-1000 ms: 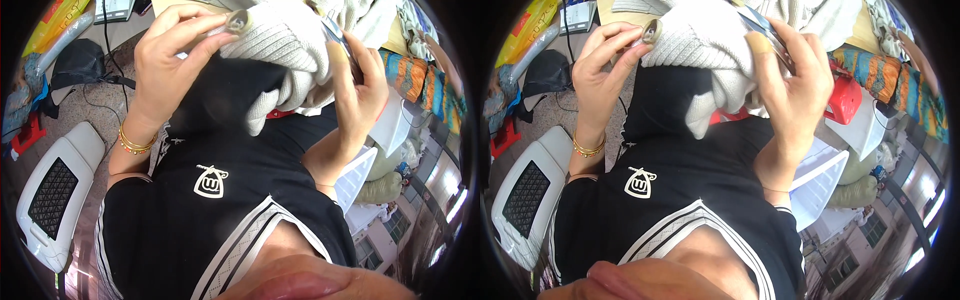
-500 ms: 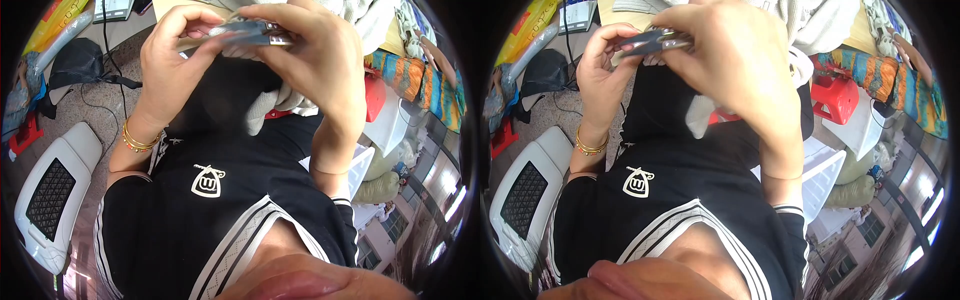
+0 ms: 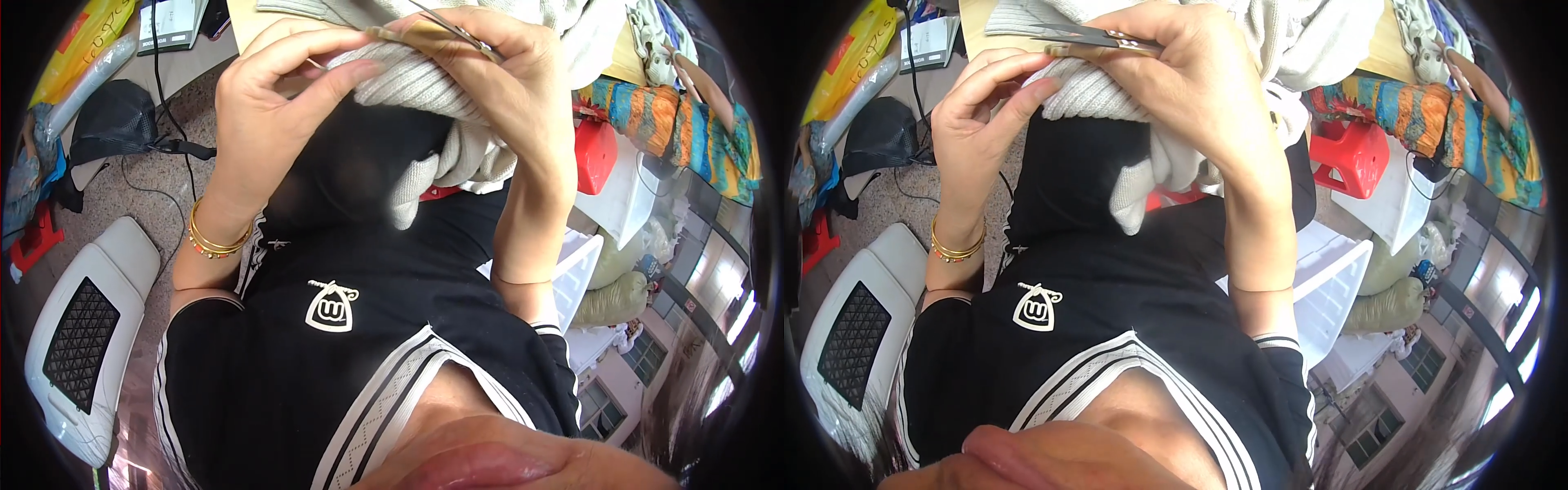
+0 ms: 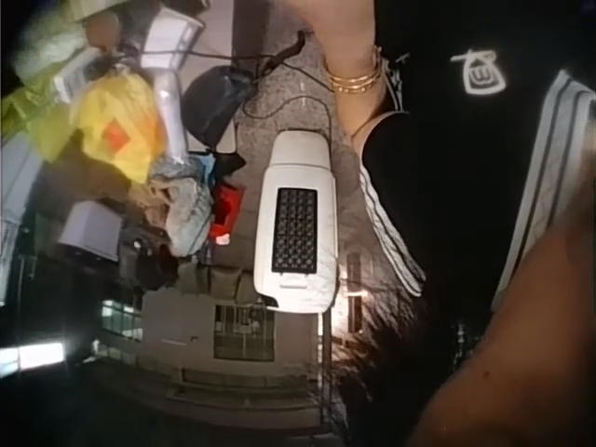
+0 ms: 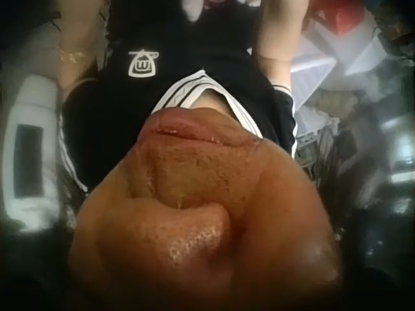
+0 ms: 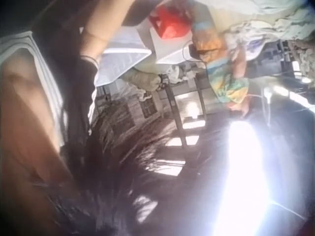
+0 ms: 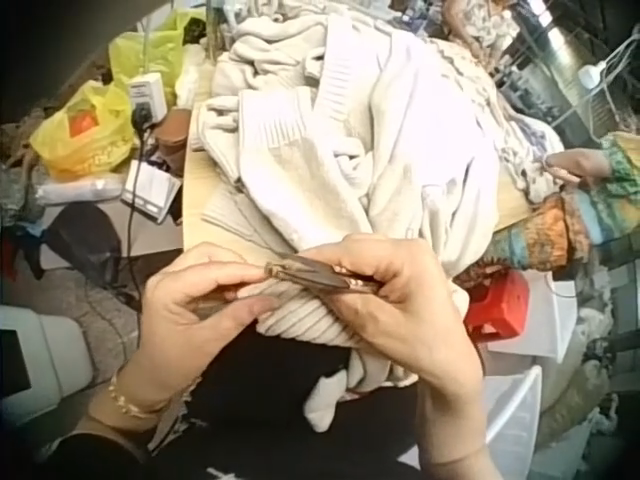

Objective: Trimming excess threads and cleaning up eyelets on a knit sweater using small scissors.

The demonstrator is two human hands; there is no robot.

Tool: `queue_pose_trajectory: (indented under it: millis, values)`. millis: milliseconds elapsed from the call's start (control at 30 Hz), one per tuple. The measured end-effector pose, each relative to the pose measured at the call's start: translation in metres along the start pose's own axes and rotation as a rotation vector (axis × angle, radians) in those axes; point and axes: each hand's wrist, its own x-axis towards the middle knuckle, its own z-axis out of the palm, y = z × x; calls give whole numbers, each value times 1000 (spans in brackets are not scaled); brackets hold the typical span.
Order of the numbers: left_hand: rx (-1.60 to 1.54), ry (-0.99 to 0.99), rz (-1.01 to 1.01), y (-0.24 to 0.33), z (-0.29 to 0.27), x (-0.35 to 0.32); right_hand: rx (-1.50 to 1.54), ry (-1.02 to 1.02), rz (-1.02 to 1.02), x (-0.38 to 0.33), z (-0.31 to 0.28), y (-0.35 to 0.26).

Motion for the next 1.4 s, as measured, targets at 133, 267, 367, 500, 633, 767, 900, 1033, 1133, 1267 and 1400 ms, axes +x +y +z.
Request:
queue_pose_trajectory:
  millis: [133, 267, 367, 500, 633, 767, 900, 1033, 1133, 1267, 1400]
  values:
    - [-41, -33, -9, 0, -5, 1, -125, -32, 417, 37, 23, -86]
    - [-171, -90, -54, -4, -11, 3, -90, -37, 428, 36, 21, -89]
    - [-195, -68, -82, 1, -1, 5, -46, -53, 436, 33, 15, -91]
    - [24, -88, 32, -6, -6, 6, 25, 15, 417, 32, 26, -92]
    - [86, -82, 114, -9, -1, 11, -46, 98, 468, 31, 25, -125]
    - [131, -31, 179, -11, 0, 10, -510, -46, 325, 31, 16, -140]
    - [38, -30, 121, -13, 0, 8, -675, -60, 239, 21, 14, -124]
    - [144, -35, 147, -13, -3, 6, -753, -90, 172, 30, 23, -138]
    - [168, -39, 166, -15, -5, 8, -828, -79, 326, 38, 30, -150]
    - [-28, -35, 61, -20, -6, 5, -859, -83, 256, 39, 32, -148]
    - [-68, -41, 43, -21, -9, 5, -854, -65, 231, 39, 34, -145]
